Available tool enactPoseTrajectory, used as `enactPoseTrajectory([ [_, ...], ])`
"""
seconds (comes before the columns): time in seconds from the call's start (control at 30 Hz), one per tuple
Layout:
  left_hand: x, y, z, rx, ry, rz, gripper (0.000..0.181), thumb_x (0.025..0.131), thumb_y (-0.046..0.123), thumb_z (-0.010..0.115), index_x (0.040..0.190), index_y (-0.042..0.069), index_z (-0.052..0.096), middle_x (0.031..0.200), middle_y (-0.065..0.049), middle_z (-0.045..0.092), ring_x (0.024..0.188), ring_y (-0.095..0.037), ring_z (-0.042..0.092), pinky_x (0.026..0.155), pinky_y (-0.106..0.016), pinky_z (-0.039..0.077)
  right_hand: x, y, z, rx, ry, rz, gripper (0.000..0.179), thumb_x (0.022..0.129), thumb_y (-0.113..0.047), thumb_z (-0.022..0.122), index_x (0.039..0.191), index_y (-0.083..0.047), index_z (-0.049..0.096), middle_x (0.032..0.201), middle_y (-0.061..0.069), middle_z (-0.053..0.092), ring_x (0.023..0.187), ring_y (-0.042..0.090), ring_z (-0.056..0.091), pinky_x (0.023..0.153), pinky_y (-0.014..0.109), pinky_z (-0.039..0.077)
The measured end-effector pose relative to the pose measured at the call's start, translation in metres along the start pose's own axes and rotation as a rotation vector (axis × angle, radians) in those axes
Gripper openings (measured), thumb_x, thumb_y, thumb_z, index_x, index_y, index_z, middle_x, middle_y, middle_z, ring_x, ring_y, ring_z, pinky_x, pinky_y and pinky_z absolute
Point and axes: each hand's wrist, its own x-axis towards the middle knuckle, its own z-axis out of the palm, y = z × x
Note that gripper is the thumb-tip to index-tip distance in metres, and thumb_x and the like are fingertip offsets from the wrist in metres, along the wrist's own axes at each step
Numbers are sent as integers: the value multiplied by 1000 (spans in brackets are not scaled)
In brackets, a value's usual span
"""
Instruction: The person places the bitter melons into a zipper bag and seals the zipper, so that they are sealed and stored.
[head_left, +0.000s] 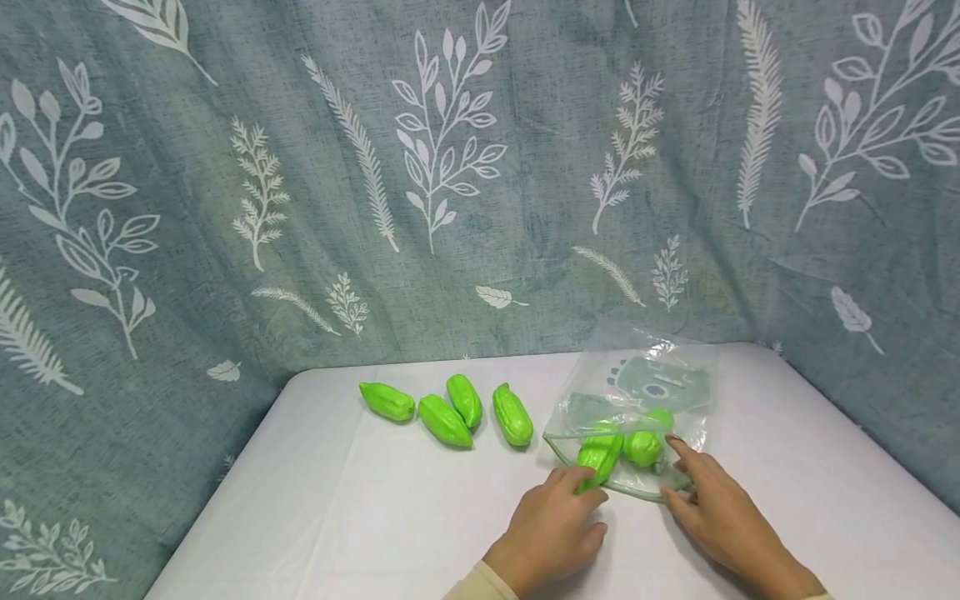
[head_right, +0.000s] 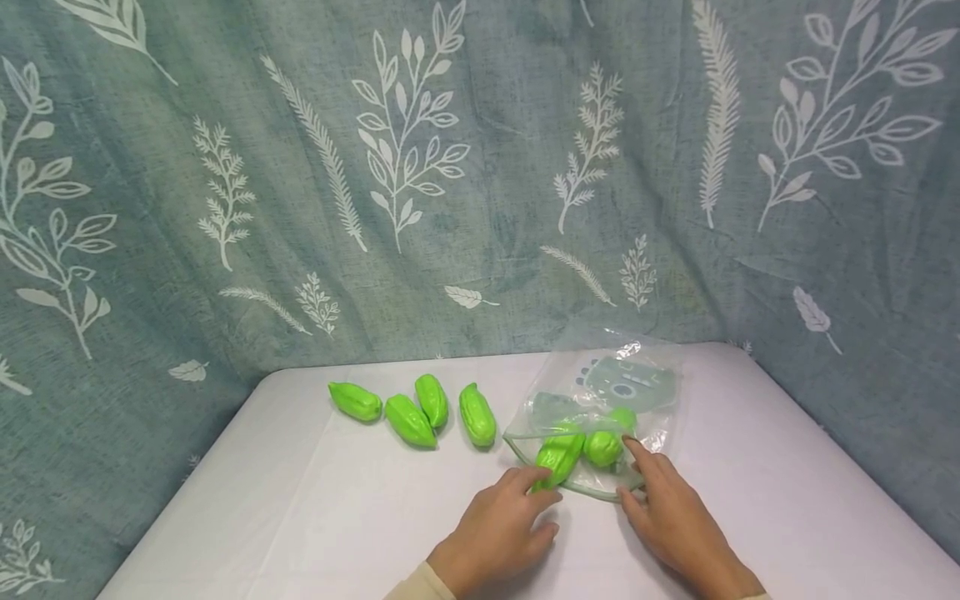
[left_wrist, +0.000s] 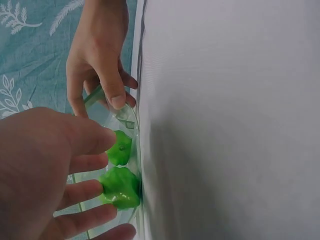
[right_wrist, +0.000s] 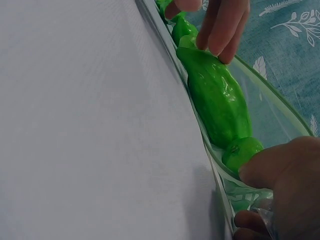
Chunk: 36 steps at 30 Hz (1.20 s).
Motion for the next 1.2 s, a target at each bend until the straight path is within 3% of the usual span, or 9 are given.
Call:
enactPoseTrajectory([
  [0.57, 8, 1, 10, -26, -69, -20, 30, 88, 36, 72, 117, 29, 74, 138, -4, 56, 122, -15, 56, 73, -26, 55, -1, 1, 0, 13, -28, 10, 75, 86, -12, 76, 150, -4, 39, 115, 16, 62, 85, 20, 64, 70, 40, 55],
  [0.83, 16, 3, 9, -11, -87, -17, 30, 88, 38, 72, 118, 30, 74, 139, -3, 55, 121, -14, 57, 67, -27, 54, -1, 1, -1, -7, -11, 0, 74, 86, -13, 76, 150, -4, 39, 114, 16, 62, 85, 20, 64, 70, 40, 55],
  [1.2, 19, 8, 8, -3, -122, -23, 32, 88, 41, 72, 119, 32, 73, 140, -4, 54, 125, -14, 54, 69, -26, 54, 0, 1, -2, 9, -7, -7, 74, 86, -12, 77, 150, -5, 40, 114, 16, 62, 86, 20, 64, 72, 41, 55],
])
